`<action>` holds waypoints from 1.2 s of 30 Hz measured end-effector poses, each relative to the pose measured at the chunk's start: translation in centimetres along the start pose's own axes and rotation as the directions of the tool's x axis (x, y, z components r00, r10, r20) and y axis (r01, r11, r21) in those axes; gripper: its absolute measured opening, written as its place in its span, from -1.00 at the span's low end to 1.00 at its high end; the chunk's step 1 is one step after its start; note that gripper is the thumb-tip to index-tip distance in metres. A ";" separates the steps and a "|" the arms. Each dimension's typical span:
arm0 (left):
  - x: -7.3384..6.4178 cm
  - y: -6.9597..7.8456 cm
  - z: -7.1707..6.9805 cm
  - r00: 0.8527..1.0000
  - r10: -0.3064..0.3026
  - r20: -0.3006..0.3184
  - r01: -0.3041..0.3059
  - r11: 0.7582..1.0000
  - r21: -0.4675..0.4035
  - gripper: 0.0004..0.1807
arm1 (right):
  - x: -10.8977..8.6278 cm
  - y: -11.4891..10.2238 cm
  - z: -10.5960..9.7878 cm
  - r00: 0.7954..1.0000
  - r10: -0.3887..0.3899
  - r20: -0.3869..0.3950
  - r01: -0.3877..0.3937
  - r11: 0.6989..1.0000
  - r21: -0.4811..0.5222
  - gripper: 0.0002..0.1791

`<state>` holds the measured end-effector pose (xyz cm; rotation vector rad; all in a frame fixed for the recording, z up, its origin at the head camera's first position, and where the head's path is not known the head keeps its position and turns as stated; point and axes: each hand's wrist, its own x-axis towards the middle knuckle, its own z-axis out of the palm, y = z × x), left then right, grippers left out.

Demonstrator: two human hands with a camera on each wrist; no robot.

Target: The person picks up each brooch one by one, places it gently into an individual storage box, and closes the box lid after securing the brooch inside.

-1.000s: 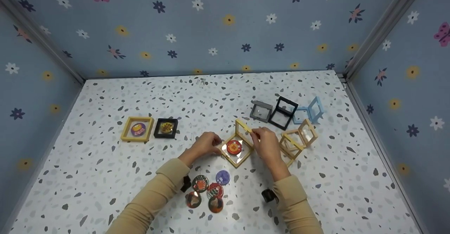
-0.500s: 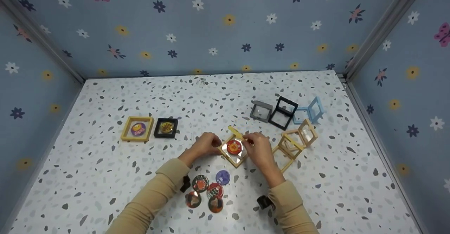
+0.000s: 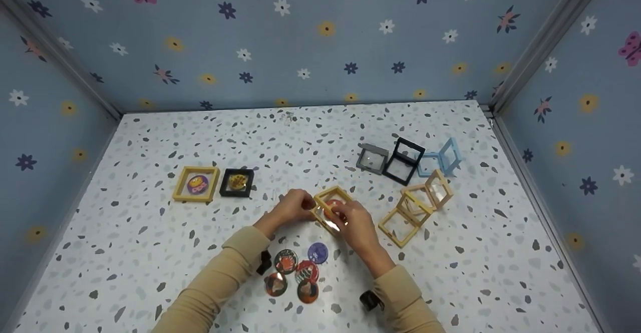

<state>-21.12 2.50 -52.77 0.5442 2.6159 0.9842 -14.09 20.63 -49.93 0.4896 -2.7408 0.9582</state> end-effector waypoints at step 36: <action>-0.1 0.0 0.1 1.000 -0.013 -0.003 0.013 1.000 -0.017 -0.81 | -0.7 -0.2 3.1 0.986 -0.030 0.164 0.064 0.977 -0.206 -0.90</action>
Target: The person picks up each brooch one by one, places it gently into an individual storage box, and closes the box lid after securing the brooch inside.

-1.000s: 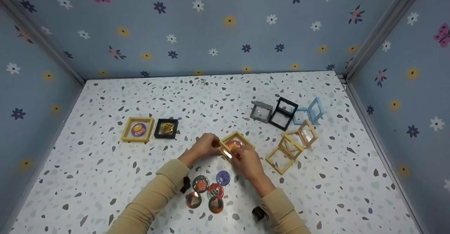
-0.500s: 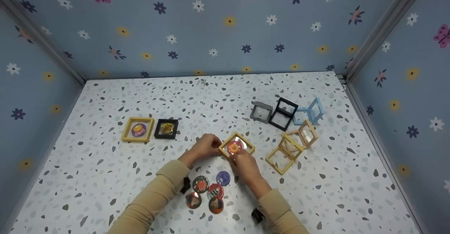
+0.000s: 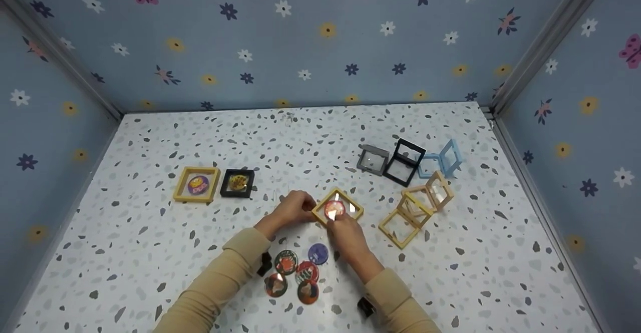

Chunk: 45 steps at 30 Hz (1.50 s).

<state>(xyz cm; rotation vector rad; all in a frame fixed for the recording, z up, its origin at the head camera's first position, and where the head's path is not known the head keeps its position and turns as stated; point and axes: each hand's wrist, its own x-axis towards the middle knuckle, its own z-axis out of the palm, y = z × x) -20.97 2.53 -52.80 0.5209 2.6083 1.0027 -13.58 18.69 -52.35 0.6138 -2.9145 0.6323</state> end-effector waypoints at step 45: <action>-8.8 -0.8 -4.6 0.985 0.165 0.045 -0.171 0.959 0.226 -0.71 | 3.2 0.3 0.6 0.996 -0.082 0.018 0.081 0.995 0.052 -0.91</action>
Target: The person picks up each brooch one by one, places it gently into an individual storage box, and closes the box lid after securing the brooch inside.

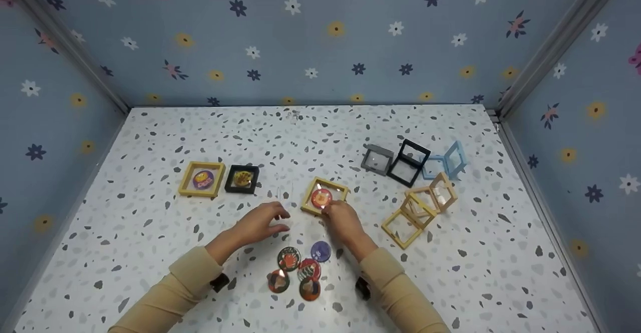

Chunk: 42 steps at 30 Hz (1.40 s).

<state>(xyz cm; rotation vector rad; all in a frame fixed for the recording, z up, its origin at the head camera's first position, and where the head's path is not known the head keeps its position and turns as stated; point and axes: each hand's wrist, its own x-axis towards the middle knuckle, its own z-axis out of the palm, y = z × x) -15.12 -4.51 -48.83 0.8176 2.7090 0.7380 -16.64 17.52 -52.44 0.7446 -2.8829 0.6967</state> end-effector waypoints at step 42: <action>-6.0 1.4 4.1 0.991 0.025 0.133 -0.030 0.999 0.035 -0.40 | 8.4 -3.7 2.6 0.974 0.087 0.211 -0.068 0.993 -0.095 -0.83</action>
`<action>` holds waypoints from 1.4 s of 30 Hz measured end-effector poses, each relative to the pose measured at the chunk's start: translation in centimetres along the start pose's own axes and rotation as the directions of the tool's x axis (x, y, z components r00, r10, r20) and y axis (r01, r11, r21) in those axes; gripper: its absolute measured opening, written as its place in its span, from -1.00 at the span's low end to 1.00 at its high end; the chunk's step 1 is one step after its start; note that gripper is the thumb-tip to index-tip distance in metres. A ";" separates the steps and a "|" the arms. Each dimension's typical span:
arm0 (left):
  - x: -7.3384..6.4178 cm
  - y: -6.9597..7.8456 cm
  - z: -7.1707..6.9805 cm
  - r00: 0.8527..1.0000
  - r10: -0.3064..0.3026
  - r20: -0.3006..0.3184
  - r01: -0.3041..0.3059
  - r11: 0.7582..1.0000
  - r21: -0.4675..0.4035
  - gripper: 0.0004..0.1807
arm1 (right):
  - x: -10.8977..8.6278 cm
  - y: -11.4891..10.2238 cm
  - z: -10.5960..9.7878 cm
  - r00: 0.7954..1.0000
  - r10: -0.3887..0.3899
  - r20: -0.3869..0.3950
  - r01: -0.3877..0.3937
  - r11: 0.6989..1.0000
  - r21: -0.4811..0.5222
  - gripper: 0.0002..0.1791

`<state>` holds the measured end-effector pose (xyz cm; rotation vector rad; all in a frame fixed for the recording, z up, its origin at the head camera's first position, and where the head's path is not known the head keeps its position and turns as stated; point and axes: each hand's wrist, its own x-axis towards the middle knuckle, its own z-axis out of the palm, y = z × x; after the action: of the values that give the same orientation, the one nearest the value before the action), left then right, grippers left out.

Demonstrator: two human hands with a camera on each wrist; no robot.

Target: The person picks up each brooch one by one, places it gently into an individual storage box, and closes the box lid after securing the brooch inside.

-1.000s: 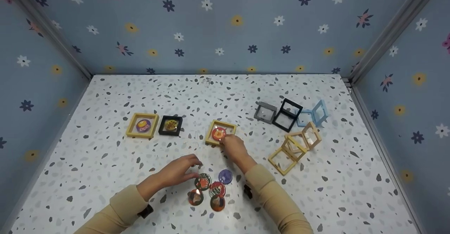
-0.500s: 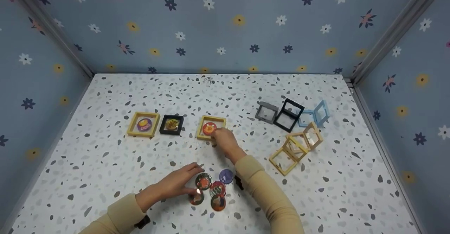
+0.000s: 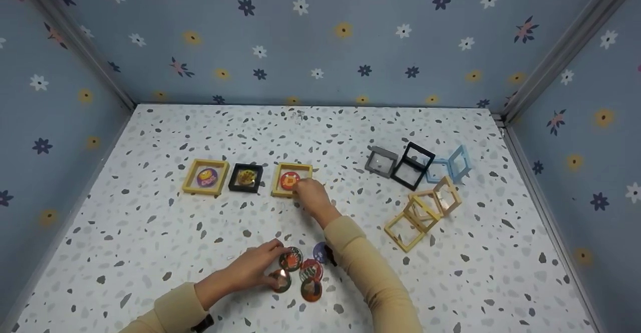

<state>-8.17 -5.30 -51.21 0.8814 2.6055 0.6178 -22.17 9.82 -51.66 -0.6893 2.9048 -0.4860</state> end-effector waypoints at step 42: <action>1.8 -0.1 0.6 0.987 -0.017 -0.162 0.023 0.999 0.036 -0.47 | -2.9 0.3 -2.5 0.986 -0.065 -0.154 0.088 0.986 0.145 -0.72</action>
<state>-9.30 -4.05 -52.04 0.8481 2.7760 0.6621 -20.16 12.10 -49.32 -0.7753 2.9453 -0.7909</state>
